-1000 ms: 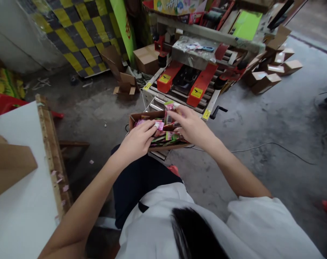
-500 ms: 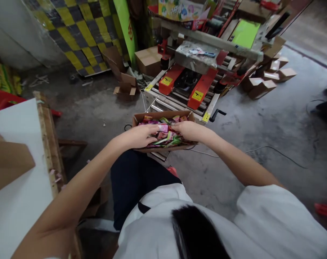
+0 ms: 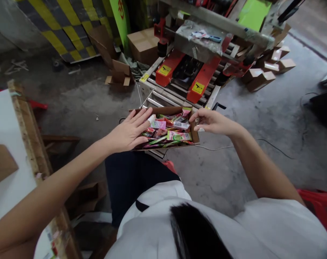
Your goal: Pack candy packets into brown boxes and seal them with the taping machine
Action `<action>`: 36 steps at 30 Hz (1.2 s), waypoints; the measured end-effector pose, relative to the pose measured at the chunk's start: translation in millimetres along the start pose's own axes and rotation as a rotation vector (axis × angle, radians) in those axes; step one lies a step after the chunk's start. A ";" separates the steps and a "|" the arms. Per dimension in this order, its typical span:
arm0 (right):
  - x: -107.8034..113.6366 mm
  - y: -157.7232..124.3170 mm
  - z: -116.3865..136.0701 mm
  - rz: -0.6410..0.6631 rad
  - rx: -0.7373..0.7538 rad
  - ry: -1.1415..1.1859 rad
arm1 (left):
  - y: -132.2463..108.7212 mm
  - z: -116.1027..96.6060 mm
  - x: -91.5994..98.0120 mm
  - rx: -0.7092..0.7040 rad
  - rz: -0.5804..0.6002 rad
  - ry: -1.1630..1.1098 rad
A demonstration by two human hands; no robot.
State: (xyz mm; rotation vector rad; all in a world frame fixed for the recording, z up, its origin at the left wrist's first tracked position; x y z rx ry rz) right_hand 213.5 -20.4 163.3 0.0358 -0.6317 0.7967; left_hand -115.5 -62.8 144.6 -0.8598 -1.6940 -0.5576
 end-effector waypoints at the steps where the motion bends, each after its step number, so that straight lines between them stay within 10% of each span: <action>1: -3.7 5.8 2.4 0.037 0.027 -0.024 | 7.1 -2.8 -0.3 -0.019 0.017 0.002; 12: -56.3 47.1 5.4 0.439 0.155 -0.395 | 54.3 -18.9 -61.8 -0.045 0.120 0.044; 21: -49.5 50.9 -5.0 0.298 -0.041 -0.277 | 68.0 14.2 -28.9 0.027 0.449 -0.329; 28: -49.0 64.4 -8.7 0.186 -0.158 -0.316 | 30.5 -56.2 -35.1 0.122 -0.136 0.031; 36: -58.2 46.6 8.6 0.086 -0.055 -0.493 | 34.1 -73.5 -85.4 0.326 -0.115 0.175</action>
Point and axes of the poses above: each hand's wrist, its own y-axis towards the middle knuckle, its own x-axis out of the back of the hand, z = x × y, the point moved 3 cm from there along y, towards the middle knuckle, and after that the axes turned 6 degrees about z, right-handed, at the moved point
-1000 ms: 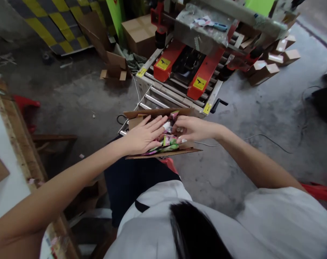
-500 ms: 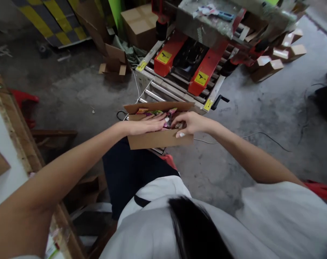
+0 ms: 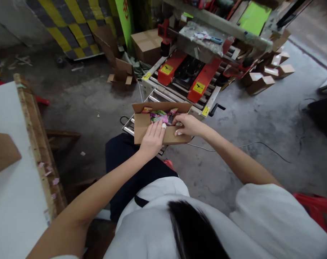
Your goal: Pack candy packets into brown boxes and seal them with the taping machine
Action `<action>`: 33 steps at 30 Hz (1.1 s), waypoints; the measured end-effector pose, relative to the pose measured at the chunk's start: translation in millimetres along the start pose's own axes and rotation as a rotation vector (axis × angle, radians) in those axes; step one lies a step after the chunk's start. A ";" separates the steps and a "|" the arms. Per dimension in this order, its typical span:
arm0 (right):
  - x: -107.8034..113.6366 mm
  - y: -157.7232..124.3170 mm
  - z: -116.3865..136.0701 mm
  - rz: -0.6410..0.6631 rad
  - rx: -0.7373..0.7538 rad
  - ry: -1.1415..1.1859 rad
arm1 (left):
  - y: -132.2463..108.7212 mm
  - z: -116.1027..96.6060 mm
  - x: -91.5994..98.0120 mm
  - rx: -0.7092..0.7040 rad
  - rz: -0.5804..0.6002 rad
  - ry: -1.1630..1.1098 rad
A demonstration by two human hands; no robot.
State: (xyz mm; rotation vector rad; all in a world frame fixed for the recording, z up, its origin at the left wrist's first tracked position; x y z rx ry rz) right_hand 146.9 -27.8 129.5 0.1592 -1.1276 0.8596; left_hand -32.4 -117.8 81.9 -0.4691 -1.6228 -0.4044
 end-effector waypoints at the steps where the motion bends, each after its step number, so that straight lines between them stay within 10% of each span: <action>1: 3.3 -2.9 4.5 -0.050 0.019 -0.043 | 3.8 0.6 1.3 0.001 0.003 -0.002; 6: 42.6 10.6 23.2 -0.431 0.026 -0.117 | 13.7 4.1 13.2 -0.024 0.015 -0.029; 9: 55.3 35.3 32.5 -0.350 0.003 -0.118 | 16.9 8.3 15.3 -0.025 0.049 -0.040; 13: 24.8 34.4 43.8 -0.209 -0.015 -0.110 | 17.4 11.6 10.5 -0.052 0.068 -0.052; 20: -64.1 -6.8 35.5 -0.403 0.085 -0.082 | 9.9 12.4 1.4 -0.109 -0.081 -0.072; 28: -63.6 -2.5 27.4 -0.428 0.145 -0.056 | -30.6 29.8 12.9 -0.183 -0.112 -0.024; 33: -54.4 17.8 3.5 -0.390 0.330 -0.053 | -6.3 70.6 37.9 0.016 0.163 0.022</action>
Point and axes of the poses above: each hand's wrist, its own y-axis towards the middle knuckle, its own x-axis out of the back of the hand, z = x × y, the point moved 3 cm from there along y, towards the middle knuckle, and after that the axes turned 6 degrees about z, right-handed, at the moved point
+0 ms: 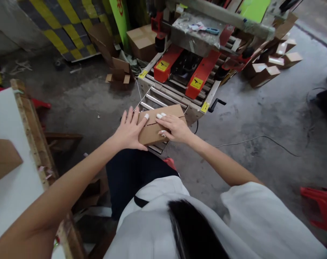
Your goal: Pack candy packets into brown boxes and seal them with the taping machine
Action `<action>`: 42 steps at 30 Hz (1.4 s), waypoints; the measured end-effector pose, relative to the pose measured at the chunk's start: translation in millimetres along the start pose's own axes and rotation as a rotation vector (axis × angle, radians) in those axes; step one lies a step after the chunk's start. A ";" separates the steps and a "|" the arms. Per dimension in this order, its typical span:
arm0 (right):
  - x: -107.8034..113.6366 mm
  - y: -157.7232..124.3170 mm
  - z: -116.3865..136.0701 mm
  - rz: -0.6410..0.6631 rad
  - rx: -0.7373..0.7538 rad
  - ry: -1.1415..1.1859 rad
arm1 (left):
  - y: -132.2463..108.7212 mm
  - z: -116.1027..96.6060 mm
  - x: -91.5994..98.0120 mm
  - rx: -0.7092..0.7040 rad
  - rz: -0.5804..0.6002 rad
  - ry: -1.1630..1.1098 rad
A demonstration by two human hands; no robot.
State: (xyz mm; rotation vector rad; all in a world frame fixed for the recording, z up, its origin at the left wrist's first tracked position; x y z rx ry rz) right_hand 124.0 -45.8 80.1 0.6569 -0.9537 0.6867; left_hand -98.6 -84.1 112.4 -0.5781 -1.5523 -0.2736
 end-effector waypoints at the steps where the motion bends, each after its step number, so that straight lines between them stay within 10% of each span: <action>1: 2.8 6.6 -12.6 0.015 0.038 0.008 | 8.3 0.3 3.5 0.025 0.039 -0.006; 6: 19.7 44.2 -65.5 -0.037 -0.056 -0.015 | 49.2 -31.7 8.2 0.431 -0.089 -0.078; 11: -4.2 49.3 -29.1 -0.081 -0.293 0.059 | 85.3 -51.8 6.3 0.636 -0.168 -0.204; 19: -14.4 44.5 7.0 0.014 -0.337 0.051 | 65.9 11.0 -4.6 0.144 0.032 -0.460; 25: 5.4 58.6 -42.4 0.056 -0.349 -0.122 | 37.4 46.0 -34.9 0.330 -0.322 -1.237; 30: 65.3 81.3 -122.6 0.102 -0.448 -0.209 | -25.9 40.0 -70.7 0.486 -0.372 -1.437; 33: 68.8 83.8 -118.4 -0.028 -0.472 -0.211 | -86.2 34.7 -86.0 0.562 -0.371 -1.424; 37: -14.8 56.0 -57.2 -0.194 -0.297 -0.147 | -185.0 58.5 -79.2 0.775 -0.654 -1.091; 42: -125.1 5.5 15.1 -0.076 -0.121 0.068 | -319.8 124.0 -6.1 1.184 -1.020 -0.210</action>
Point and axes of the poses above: each hand's wrist, its own y-axis towards the middle knuckle, its own x-axis out of the back of the hand, z = x × y, the point moved 3 cm from there along y, towards the middle knuckle, and after that the axes turned 6 degrees about z, right-handed, at the moved point
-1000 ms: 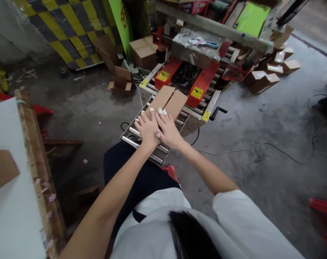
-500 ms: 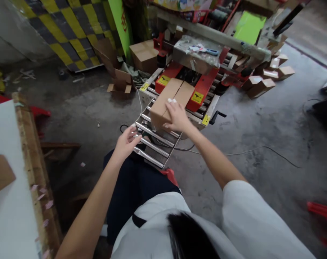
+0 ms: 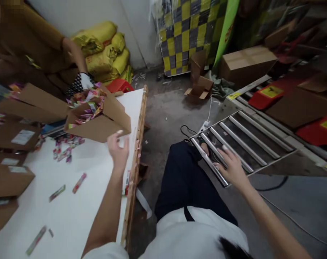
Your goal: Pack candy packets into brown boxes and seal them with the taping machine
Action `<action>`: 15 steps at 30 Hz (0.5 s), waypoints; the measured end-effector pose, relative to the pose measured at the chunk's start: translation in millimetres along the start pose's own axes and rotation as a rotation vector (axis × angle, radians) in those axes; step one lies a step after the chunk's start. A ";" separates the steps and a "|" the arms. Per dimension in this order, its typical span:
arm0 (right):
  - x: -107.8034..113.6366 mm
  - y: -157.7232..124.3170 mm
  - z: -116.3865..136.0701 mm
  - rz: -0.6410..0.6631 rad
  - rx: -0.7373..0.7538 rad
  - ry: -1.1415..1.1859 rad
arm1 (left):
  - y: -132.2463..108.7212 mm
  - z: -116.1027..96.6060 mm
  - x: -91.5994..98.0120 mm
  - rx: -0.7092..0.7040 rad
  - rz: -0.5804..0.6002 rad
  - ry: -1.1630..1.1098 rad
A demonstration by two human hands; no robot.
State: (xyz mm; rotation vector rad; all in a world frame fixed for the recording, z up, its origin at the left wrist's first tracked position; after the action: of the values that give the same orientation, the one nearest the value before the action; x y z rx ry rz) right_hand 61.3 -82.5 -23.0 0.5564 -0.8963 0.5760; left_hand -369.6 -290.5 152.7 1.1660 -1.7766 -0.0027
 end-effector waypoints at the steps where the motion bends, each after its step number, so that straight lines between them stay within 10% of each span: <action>1: -8.4 -4.5 6.5 0.010 0.006 0.045 | 23.4 6.7 17.7 -0.034 -0.095 0.090; 4: -11.3 -1.2 15.5 0.032 -0.026 0.154 | 90.7 15.1 39.1 -0.053 -0.157 0.310; 7: -3.7 9.7 21.6 0.068 -0.078 0.244 | 134.9 12.7 24.3 0.056 0.065 0.537; 11: -10.7 14.0 46.3 0.158 -0.096 0.391 | 152.4 7.9 16.6 0.173 0.222 0.719; 15: -36.7 15.5 90.4 0.307 -0.113 0.629 | 144.3 16.2 55.4 0.229 0.190 0.717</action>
State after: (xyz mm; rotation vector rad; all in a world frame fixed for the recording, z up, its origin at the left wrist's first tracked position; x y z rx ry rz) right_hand -17.4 -139.4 -4.8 0.1104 -0.4086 0.9080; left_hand -485.7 -258.9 251.1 0.9777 -1.2487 0.6649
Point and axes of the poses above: each hand's wrist, its own y-axis towards the middle knuckle, its own x-axis out of the back of the hand, z = x × y, the point moved 3 cm from there along y, towards the middle knuckle, and after that the axes turned 6 degrees about z, right-handed, at the moved point
